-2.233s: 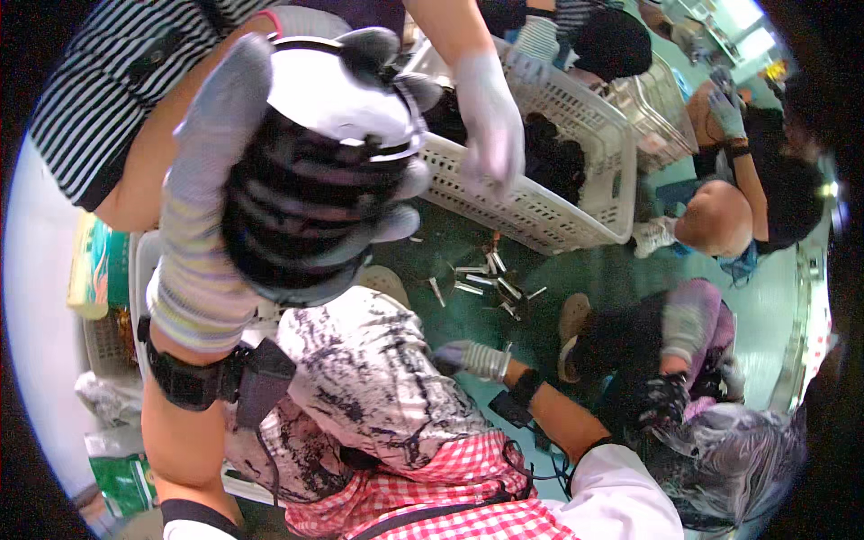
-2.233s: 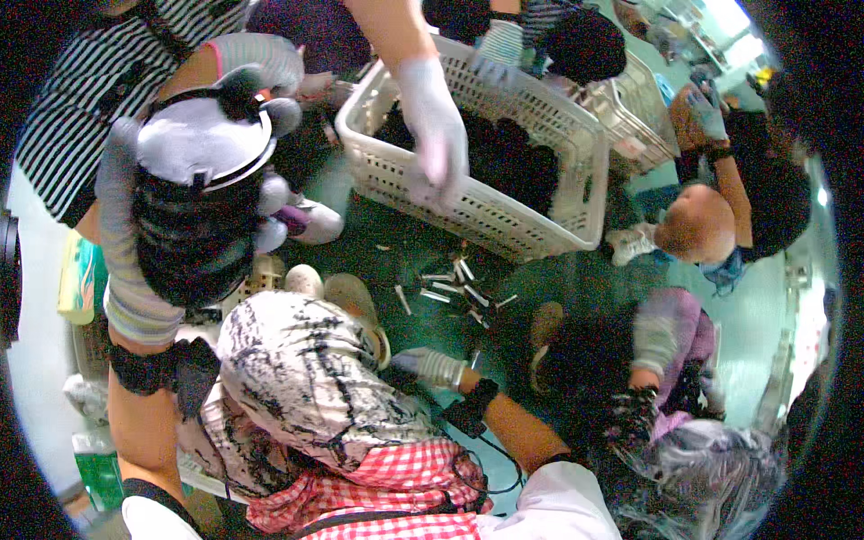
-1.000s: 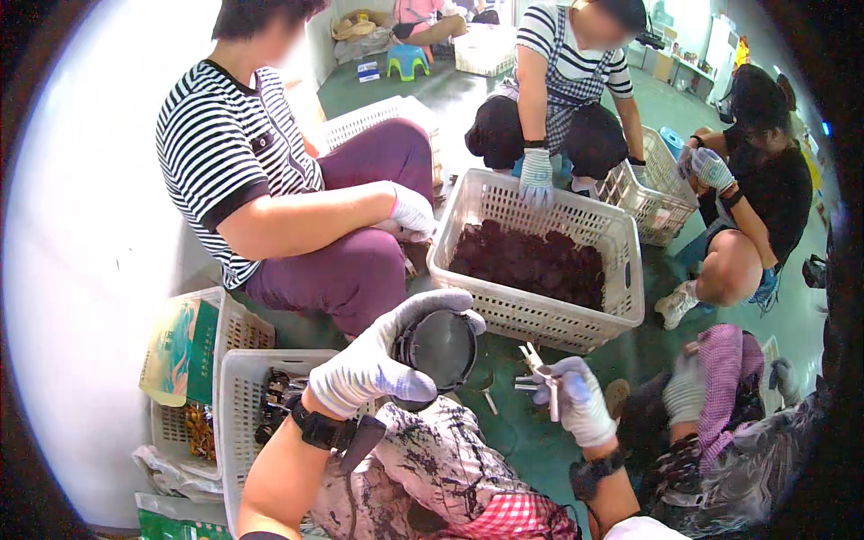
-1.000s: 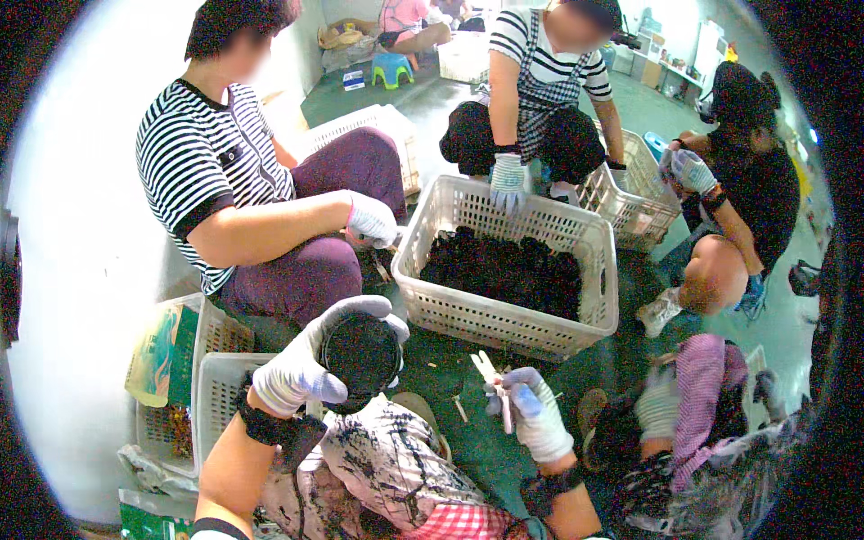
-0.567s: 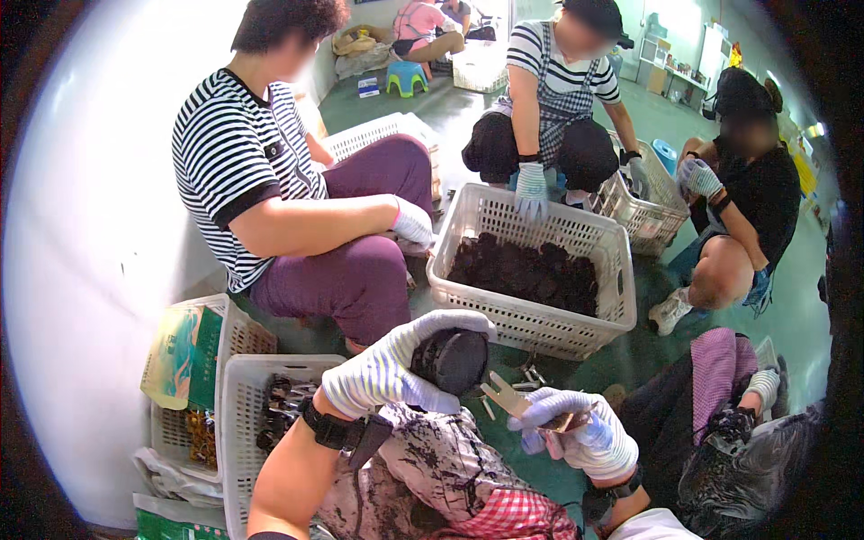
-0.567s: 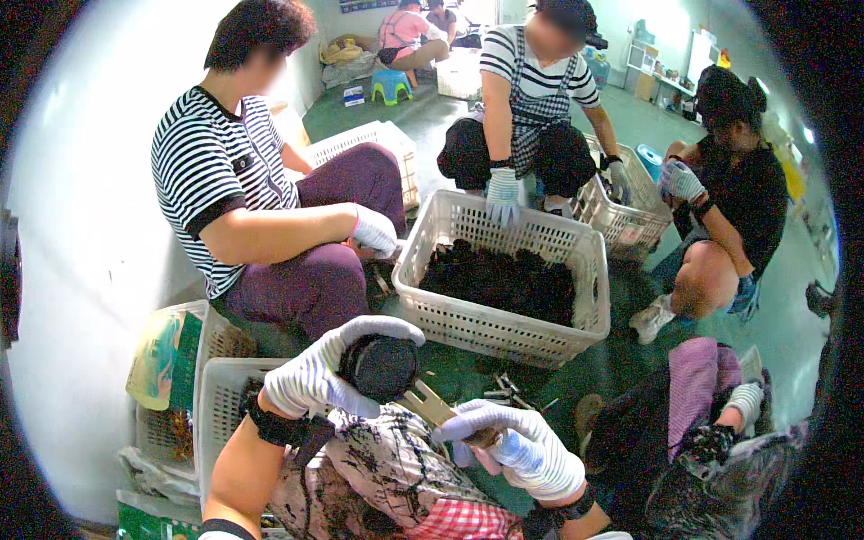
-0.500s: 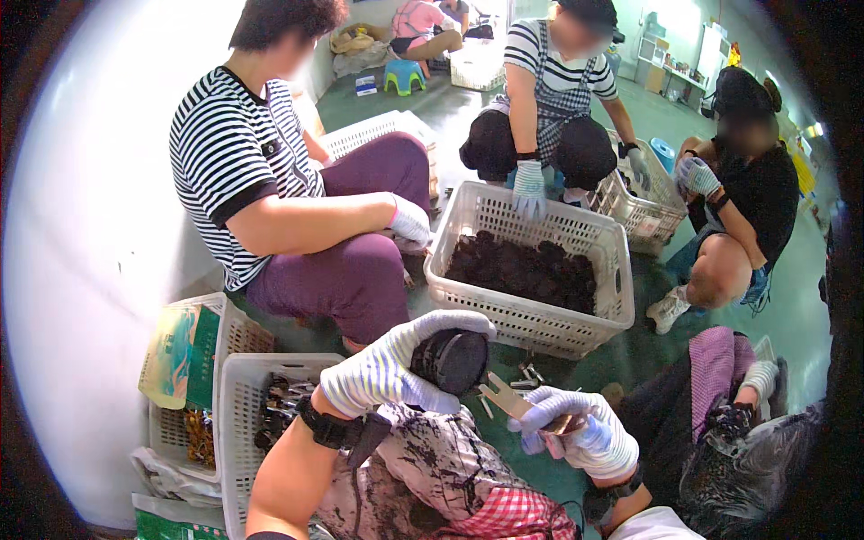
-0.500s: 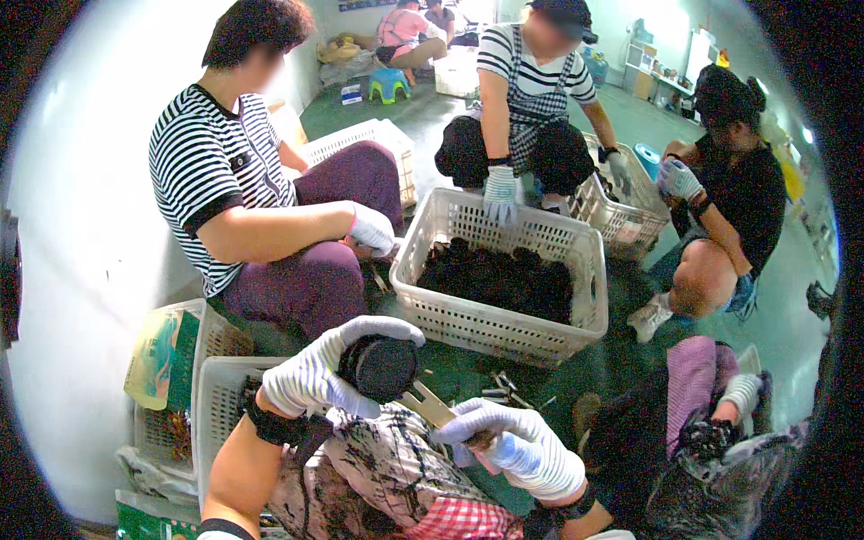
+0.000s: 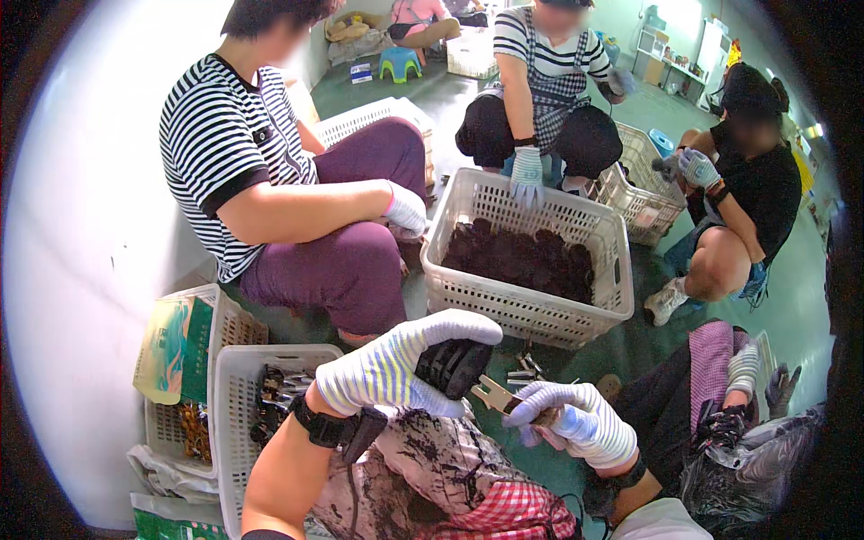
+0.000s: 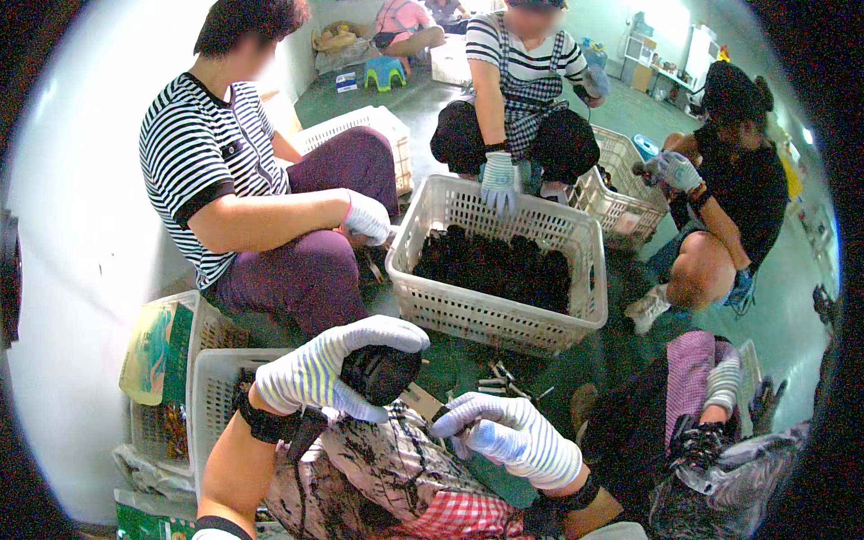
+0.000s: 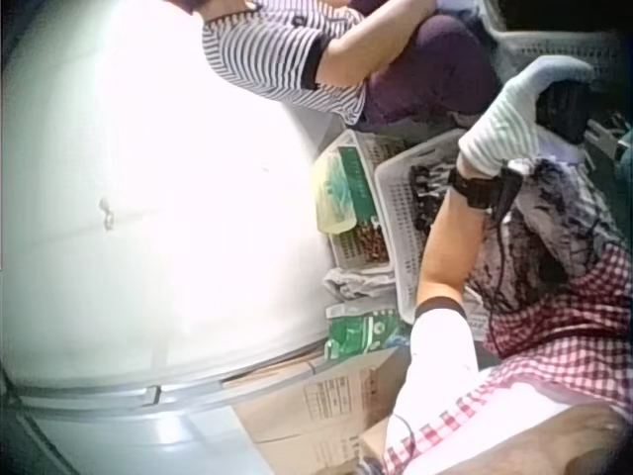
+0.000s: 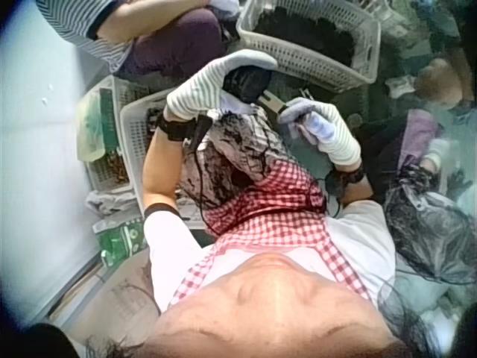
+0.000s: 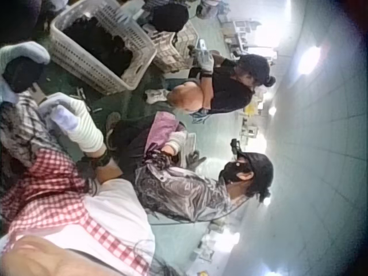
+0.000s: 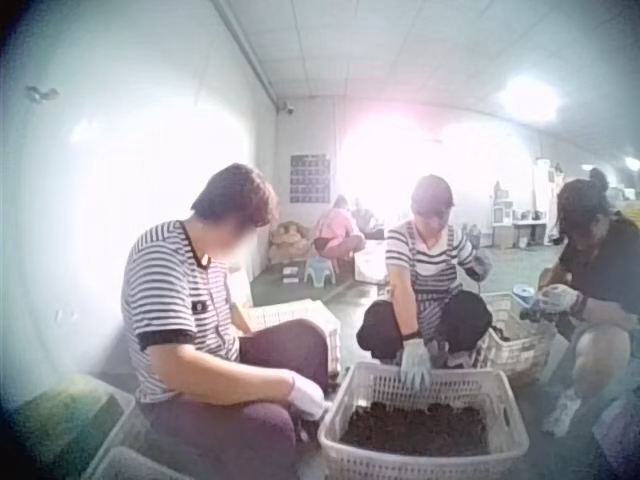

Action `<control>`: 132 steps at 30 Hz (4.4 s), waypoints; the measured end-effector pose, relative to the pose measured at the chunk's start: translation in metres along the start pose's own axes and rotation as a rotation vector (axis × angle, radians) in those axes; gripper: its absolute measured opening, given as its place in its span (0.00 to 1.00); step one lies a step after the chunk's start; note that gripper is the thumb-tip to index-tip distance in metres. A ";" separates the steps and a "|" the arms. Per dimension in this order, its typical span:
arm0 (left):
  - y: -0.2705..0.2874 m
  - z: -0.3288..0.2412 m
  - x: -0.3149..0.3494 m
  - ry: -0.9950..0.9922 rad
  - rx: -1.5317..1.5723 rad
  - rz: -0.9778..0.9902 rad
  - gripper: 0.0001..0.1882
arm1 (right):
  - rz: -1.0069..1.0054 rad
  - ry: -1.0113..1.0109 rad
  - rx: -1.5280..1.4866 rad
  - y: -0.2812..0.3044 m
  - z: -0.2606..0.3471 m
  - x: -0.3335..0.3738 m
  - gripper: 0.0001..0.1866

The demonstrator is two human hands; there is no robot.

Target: Sorting small black plastic components from a main bin into smaller baskets while other workers perform similar tasks.

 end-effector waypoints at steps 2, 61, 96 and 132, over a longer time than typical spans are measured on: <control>0.001 0.000 0.000 -0.032 -0.031 0.012 0.41 | -0.021 -0.094 0.075 0.002 0.003 0.000 0.33; 0.126 -0.048 0.238 0.023 -0.198 -0.734 0.30 | 0.111 0.825 0.445 -0.106 0.018 -0.069 0.42; 0.064 0.136 0.319 0.905 -0.018 -0.533 0.19 | -0.018 0.595 0.529 -0.046 -0.055 -0.014 0.17; -0.013 0.067 -0.016 0.705 1.302 -0.624 0.24 | -0.035 -0.149 1.478 0.165 -0.393 -0.148 0.13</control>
Point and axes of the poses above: each hand's wrist, its own x-axis away from the middle knuckle, its own y-axis out of the back of the hand, z = x × y, the point moved 5 cm from there along -x, towards the middle knuckle, and after that the axes turned 13 degrees about -z, right-handed, at the moved point
